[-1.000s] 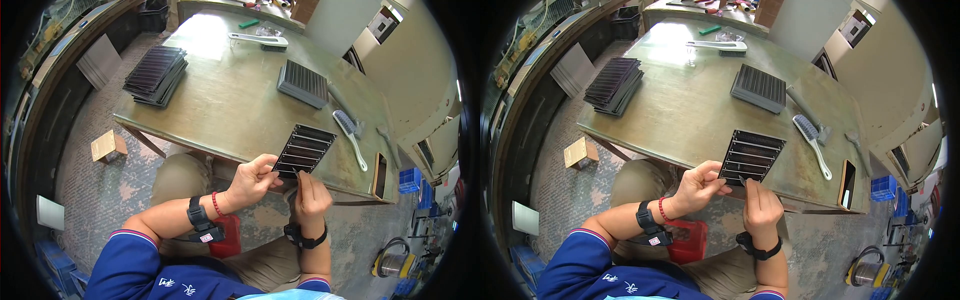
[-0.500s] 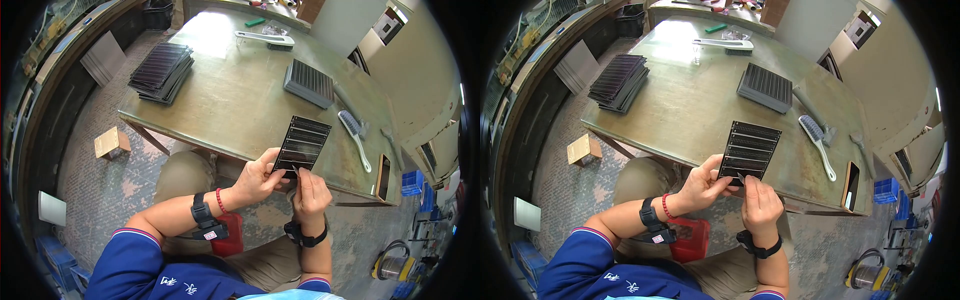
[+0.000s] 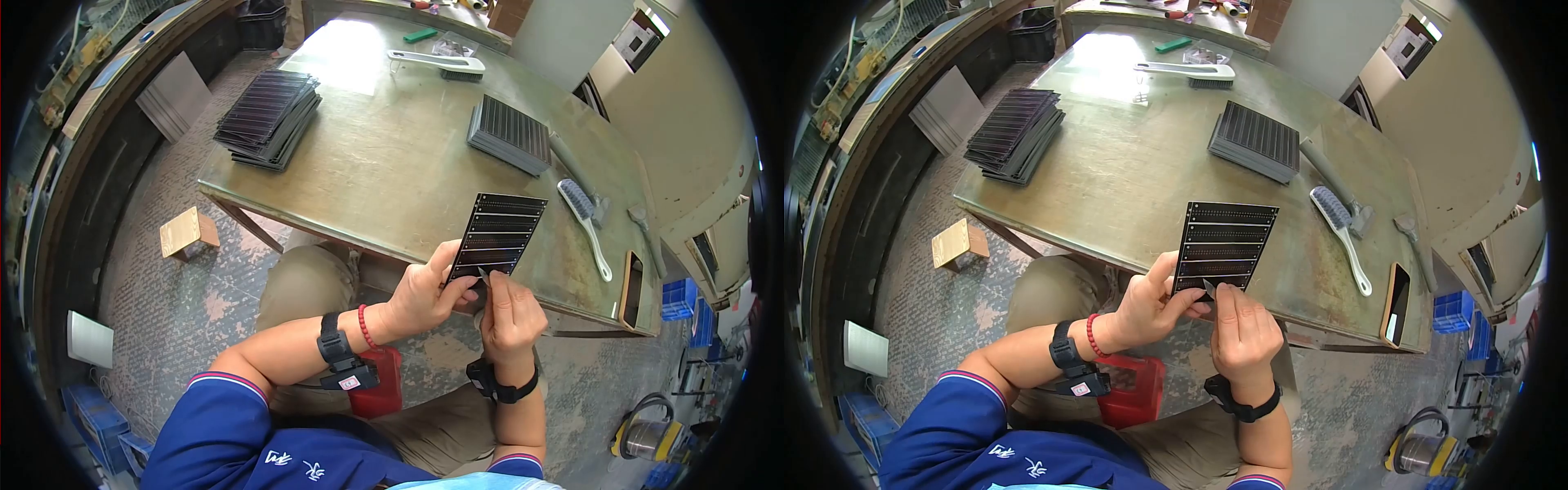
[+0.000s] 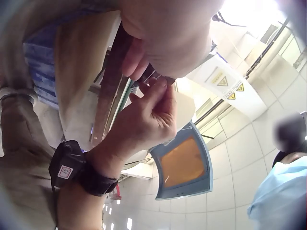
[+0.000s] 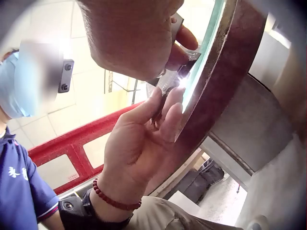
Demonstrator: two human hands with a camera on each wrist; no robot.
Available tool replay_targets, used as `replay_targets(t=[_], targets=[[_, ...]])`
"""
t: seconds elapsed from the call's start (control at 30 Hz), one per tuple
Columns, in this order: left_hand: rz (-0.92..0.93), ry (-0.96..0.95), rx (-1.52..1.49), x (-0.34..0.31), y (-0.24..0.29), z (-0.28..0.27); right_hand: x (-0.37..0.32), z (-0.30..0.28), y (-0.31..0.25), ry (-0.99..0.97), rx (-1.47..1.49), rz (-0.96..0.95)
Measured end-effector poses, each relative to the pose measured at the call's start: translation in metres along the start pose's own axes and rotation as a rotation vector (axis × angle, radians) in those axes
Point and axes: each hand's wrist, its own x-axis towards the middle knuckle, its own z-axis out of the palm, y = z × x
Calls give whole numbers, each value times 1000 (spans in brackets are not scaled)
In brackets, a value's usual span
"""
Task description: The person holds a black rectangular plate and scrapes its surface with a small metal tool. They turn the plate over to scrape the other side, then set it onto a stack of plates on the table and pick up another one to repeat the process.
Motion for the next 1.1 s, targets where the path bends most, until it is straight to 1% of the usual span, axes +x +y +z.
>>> replay_targets(t=[0.07, 0.1, 0.17, 0.3, 0.57, 0.73, 0.8, 0.97, 1.1], targets=[[125, 23, 123, 0, -2, -1, 3, 0, -1, 2, -4, -4], [125, 24, 124, 0, -2, -1, 5, 0, -2, 9, -8, -12], [198, 38, 196, 1, -3, -2, 8, 1, -3, 17, -12, -21], [214, 73, 179, 0, -3, -1, 11, 1, -5, 17, -16, -33], [287, 91, 258, 1, -4, -1, 12, 1, -6, 20, -5, -31], [283, 103, 284, 0, -6, 0, 13, -3, -5, 0, -44, -47], [269, 103, 279, 0, -8, 0, 12, -5, -3, -11, -62, -41], [315, 118, 286, 1, -8, 0, 12, -7, -2, -23, -84, -36], [307, 114, 296, 1, -8, 0, 11, -10, 2, -37, -135, 10]])
